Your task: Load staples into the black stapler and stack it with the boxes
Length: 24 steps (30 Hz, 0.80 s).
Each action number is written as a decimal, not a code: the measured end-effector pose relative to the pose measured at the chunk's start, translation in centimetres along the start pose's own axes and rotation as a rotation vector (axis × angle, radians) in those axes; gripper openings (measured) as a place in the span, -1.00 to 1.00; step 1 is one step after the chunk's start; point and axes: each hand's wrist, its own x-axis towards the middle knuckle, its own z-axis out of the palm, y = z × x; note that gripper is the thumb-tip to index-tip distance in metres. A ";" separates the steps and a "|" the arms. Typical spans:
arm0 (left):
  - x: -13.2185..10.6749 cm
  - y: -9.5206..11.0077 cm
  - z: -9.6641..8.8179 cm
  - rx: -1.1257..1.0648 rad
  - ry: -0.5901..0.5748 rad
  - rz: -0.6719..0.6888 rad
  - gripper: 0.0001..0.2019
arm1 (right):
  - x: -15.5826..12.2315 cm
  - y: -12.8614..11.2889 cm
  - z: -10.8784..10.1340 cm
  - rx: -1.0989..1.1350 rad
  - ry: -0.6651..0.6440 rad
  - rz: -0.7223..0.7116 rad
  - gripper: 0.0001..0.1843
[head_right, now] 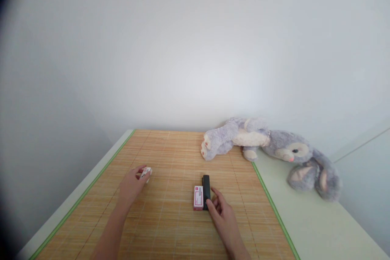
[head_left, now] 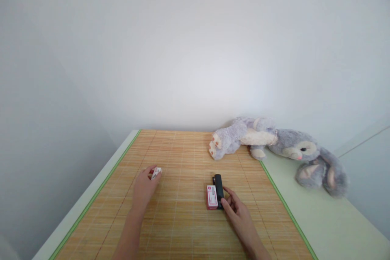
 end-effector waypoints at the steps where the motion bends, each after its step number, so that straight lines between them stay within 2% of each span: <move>1: -0.5 0.5 0.7 -0.028 -0.026 -0.002 -0.53 | 0.0 0.0 0.0 -0.001 0.002 -0.002 -0.34; 5: -2.7 3.5 3.9 -0.137 -0.123 0.033 -0.56 | 0.0 -0.1 0.0 -0.009 0.010 0.014 -0.34; 11: -5.4 8.0 8.8 -0.186 -0.192 0.154 -0.69 | -0.1 -0.3 0.1 -0.050 -0.019 0.016 -0.38; 14: -6.2 9.7 10.9 -0.209 -0.230 0.197 -0.69 | 0.1 0.1 0.3 -0.102 -0.038 0.028 -0.26; 18: -6.6 11.6 12.6 -0.234 -0.266 0.248 -0.75 | 0.2 0.8 0.5 -0.185 -0.047 0.001 -0.01; 24: -5.6 12.8 13.8 -0.272 -0.333 0.284 -0.80 | 0.1 1.2 0.3 -0.162 -0.036 -0.024 -0.01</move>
